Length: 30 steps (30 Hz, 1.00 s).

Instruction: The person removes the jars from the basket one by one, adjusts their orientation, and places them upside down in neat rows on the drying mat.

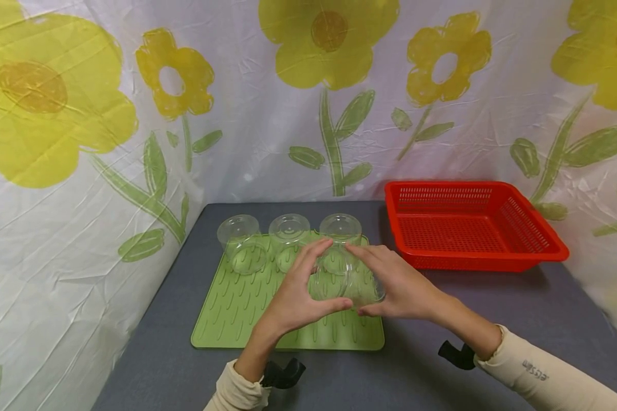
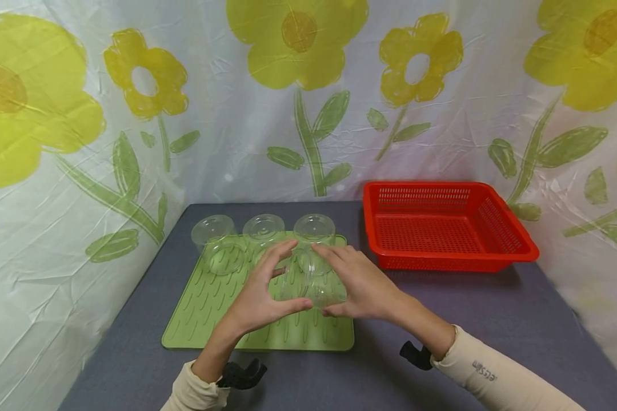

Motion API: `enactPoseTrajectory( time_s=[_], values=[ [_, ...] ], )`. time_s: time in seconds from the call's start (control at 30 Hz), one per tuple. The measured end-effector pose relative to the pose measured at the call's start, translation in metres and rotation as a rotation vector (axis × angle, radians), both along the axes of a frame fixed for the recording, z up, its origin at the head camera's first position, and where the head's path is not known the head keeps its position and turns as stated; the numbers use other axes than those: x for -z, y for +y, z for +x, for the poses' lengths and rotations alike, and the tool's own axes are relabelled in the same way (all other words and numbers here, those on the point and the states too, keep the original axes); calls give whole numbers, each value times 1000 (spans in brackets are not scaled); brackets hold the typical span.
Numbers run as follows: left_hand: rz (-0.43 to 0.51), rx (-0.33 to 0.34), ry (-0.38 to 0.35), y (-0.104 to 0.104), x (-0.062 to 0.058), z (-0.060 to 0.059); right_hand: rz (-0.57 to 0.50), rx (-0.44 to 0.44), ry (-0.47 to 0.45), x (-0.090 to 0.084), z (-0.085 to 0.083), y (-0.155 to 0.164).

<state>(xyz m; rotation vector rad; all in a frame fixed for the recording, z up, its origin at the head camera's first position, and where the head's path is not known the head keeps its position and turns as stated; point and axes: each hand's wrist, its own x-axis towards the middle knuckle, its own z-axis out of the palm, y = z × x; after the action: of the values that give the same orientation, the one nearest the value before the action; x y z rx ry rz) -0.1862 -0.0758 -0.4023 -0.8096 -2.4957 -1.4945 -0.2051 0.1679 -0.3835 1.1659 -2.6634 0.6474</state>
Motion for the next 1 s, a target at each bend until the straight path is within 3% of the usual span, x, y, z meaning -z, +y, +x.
enactPoseTrajectory(
  time_s=[0.2,0.73,1.0],
  values=[
    [-38,-12,28,1,1,0,28,16,7,2,1,-1],
    [7,-13,34,-2,3,1,21,15,12,4,2,-3],
    [85,-25,5,-5,7,2,-104,4,-89,0,1,7]
  ],
)
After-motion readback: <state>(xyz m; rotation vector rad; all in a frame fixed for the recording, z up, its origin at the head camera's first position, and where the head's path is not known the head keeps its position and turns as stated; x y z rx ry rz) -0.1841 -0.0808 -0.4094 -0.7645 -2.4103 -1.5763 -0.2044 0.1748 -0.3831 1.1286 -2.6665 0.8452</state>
